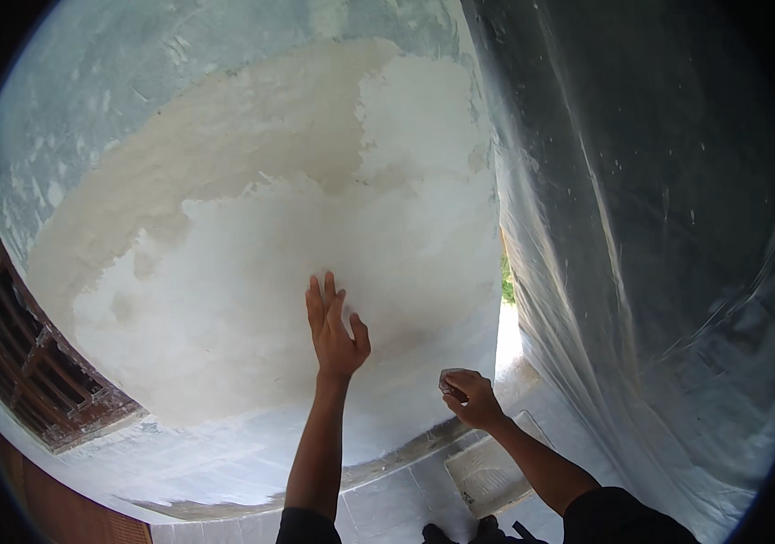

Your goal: The person patches and smooths a wall by applying plaster compound from a bucket to the wall with a trowel block.

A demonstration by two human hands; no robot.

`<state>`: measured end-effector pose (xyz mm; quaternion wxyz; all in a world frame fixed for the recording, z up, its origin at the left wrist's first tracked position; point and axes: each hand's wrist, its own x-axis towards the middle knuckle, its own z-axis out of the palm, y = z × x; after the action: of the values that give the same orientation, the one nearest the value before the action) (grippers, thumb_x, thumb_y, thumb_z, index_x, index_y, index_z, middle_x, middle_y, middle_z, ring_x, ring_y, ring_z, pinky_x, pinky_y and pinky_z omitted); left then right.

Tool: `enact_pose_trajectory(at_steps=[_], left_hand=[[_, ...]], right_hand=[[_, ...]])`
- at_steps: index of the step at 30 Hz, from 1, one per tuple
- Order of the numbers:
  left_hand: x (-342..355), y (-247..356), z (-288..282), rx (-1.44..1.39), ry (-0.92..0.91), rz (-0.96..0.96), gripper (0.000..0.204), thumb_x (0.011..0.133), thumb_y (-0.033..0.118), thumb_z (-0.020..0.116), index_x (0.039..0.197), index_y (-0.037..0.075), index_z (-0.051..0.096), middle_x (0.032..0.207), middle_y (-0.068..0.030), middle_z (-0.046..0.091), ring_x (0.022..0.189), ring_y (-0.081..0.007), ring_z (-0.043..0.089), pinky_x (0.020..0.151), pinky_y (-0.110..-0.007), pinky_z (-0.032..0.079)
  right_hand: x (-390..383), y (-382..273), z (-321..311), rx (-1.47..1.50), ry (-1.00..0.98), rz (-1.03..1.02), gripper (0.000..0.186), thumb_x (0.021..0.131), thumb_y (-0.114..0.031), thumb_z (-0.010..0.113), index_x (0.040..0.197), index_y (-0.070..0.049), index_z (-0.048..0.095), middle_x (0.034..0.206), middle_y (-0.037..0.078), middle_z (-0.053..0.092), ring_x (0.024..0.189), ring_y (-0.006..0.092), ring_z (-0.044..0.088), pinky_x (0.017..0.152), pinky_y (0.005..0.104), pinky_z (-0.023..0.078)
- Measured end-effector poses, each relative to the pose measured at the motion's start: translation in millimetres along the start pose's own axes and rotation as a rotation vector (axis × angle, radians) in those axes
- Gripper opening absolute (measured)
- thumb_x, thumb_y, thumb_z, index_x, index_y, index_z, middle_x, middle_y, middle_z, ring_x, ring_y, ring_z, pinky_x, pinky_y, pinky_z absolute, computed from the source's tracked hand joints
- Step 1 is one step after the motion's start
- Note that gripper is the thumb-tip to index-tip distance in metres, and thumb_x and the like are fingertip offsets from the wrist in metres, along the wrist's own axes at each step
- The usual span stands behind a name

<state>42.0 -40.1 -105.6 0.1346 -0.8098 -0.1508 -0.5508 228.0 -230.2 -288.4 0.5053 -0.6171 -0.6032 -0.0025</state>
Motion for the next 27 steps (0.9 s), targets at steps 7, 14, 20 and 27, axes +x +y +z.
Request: enact_pose_trajectory(at_steps=[7, 14, 20, 27], left_hand=[[-286.4, 148.2, 26.0, -0.331, -0.636, -0.627, 0.053, 0.084, -0.005, 0.053, 0.137, -0.001, 0.048, 0.163, -0.0226, 0.036, 0.153, -0.0473, 0.025, 0.124, -0.058, 0.025], [-469.7, 263.1, 15.7, -0.484, -0.939, -0.925, 0.055, 0.084, -0.004, 0.051, 0.138, -0.004, 0.045, 0.164, -0.0266, 0.029, 0.152, -0.0506, 0.022, 0.123, -0.058, 0.026], [-522.5, 283.8, 22.1, -0.497, -0.93, -1.078, 0.057, 0.084, -0.006, 0.05, 0.14, -0.001, 0.043, 0.162, -0.0293, 0.03, 0.152, -0.0522, 0.022, 0.123, -0.057, 0.027], [-557.8, 261.7, 43.7, -0.479, -0.943, -1.054, 0.057, 0.084, -0.007, 0.049, 0.14, -0.001, 0.042, 0.161, -0.0313, 0.028, 0.15, -0.0548, 0.022, 0.122, -0.06, 0.028]], right_hand=[[-131.7, 33.1, 9.4, 0.099, -0.178, 0.583, 0.034, 0.09, -0.021, 0.072, 0.117, 0.0, 0.074, 0.107, 0.019, 0.076, 0.092, 0.0263, 0.075, 0.084, 0.0347, 0.058], [-289.8, 85.4, 43.6, 0.066, -0.412, 0.846, 0.033, 0.092, -0.014, 0.071, 0.119, 0.006, 0.072, 0.114, 0.021, 0.075, 0.1, 0.0229, 0.075, 0.088, 0.0322, 0.059], [-338.0, 112.7, 91.9, -0.204, -0.503, 0.523, 0.034, 0.082, -0.015, 0.078, 0.11, 0.003, 0.073, 0.111, 0.018, 0.074, 0.104, 0.0318, 0.073, 0.094, 0.04, 0.056], [-352.7, 133.3, 123.3, -0.409, -0.623, 0.44, 0.04, 0.081, -0.026, 0.076, 0.116, -0.007, 0.072, 0.123, 0.006, 0.072, 0.12, 0.0222, 0.062, 0.091, 0.045, 0.046]])
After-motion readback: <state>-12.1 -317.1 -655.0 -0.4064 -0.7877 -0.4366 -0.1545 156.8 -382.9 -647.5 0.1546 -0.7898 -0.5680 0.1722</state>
